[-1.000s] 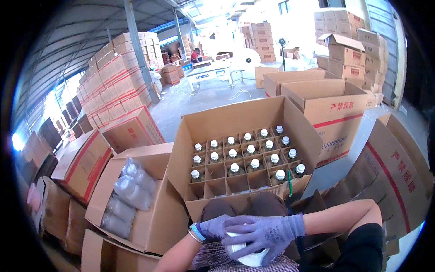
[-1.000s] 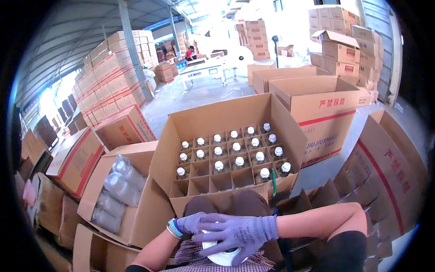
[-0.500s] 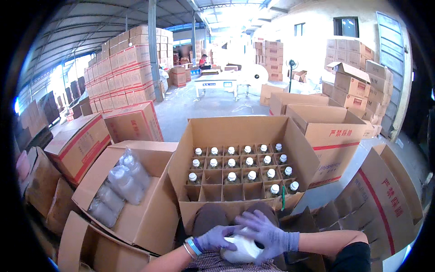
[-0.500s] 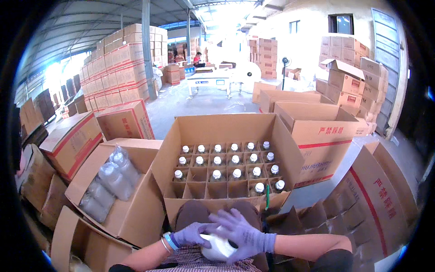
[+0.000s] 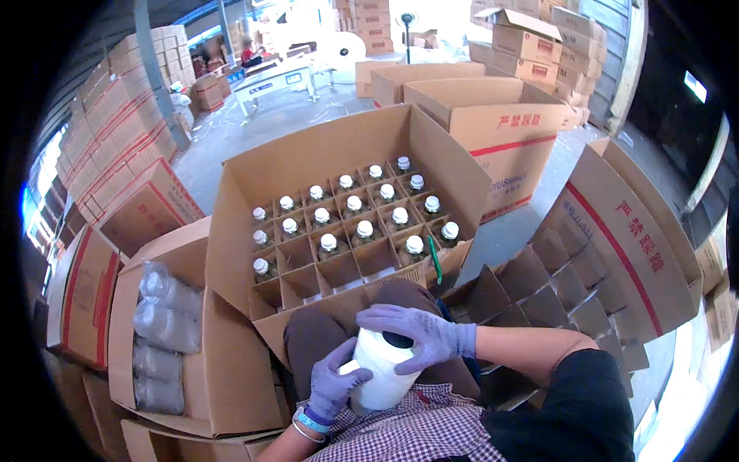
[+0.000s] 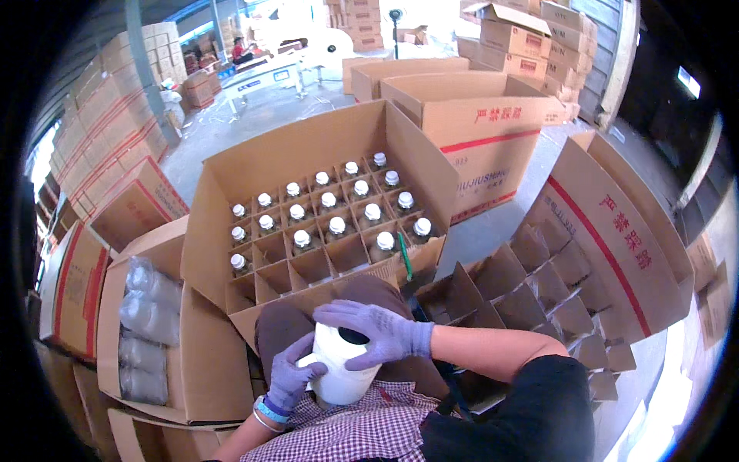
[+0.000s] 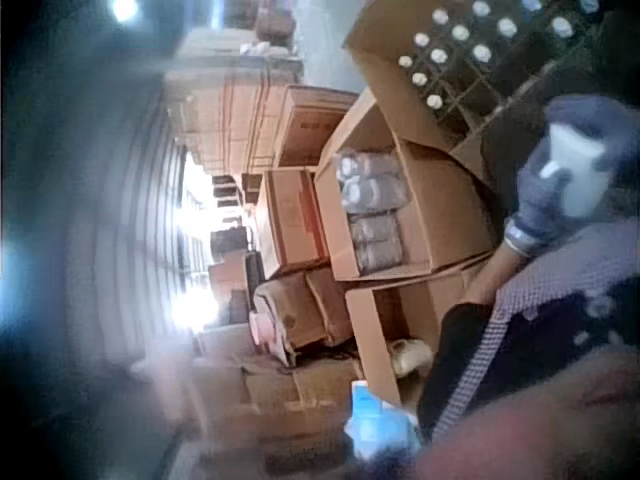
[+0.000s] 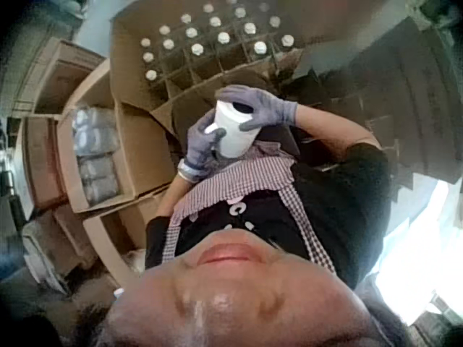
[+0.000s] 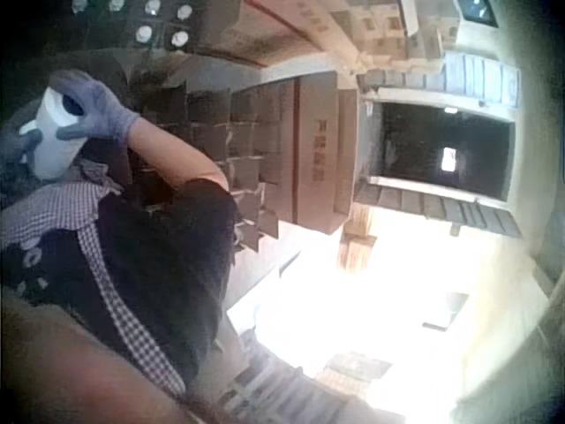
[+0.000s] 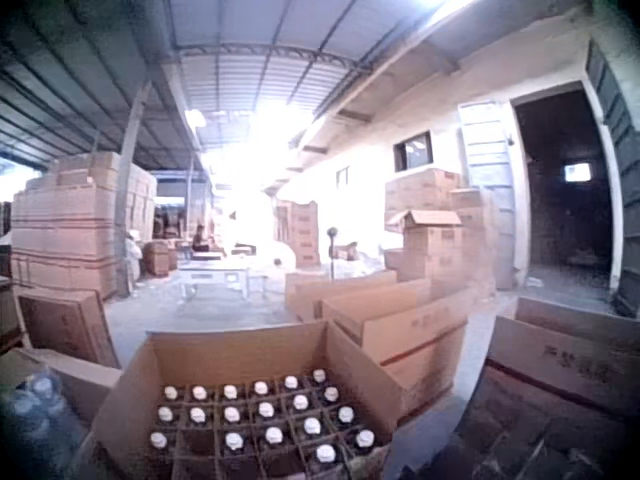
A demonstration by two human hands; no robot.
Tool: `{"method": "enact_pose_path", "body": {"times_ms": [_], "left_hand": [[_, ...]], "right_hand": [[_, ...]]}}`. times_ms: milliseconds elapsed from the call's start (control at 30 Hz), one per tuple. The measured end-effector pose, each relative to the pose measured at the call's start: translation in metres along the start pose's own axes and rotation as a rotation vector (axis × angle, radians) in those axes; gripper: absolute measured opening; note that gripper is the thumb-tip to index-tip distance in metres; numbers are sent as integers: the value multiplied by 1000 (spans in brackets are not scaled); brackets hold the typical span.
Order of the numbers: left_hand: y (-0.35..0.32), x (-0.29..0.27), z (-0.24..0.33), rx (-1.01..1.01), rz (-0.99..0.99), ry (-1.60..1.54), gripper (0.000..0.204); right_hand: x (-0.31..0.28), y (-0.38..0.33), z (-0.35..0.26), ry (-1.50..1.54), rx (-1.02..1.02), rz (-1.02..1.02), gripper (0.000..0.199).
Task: The person sits on the floor in a warehouse and packs white plastic jugs into a cardboard box. They remove the jugs from plastic wrapping, place them into a cardboard insert, and use a utility knife to open a new box.
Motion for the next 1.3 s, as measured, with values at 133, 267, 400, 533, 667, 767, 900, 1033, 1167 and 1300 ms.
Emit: {"method": "enact_pose_path", "body": {"times_ms": [133, 267, 400, 533, 667, 767, 900, 1033, 1167, 1300], "left_hand": [[8, 2, 18, 61, 10, -69, 96], [2, -3, 29, 97, 94, 74, 99], [1, -1, 49, 82, 98, 136, 99], [12, -11, 23, 91, 19, 39, 99], [6, -13, 37, -6, -96, -39, 102], [2, -11, 44, -48, -310, -97, 102], [9, -5, 49, 24, -623, 12, 98], [17, 5, 47, -48, -758, -1, 96], [23, 11, 45, -44, -799, -7, 96], [27, 9, 35, -47, -792, -42, 97]], "right_hand": [[-32, 27, 38, 108, 208, 108, 62], [-112, -12, 179, -717, 900, 427, 41], [-101, -58, 260, -720, 1065, 219, 53], [-115, -66, 266, -742, 1083, 200, 44], [-146, -76, 225, 74, 806, 677, 22], [-142, -33, 102, 284, 603, 527, 15], [-94, -1, -77, -327, 50, -59, 22], [-41, -7, -151, -574, -526, -191, 15], [-20, -16, -144, -515, -589, -382, 22], [-16, -27, -150, -488, -633, -476, 26]]}}
Point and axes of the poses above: each hand's wrist, its own y-axis towards the middle knuckle, its own x-axis out of the palm, z = x × y, the point moved 7 cm from there along y, towards the middle knuckle, and after that the axes turned 4 degrees about z, right-handed, at the moved point
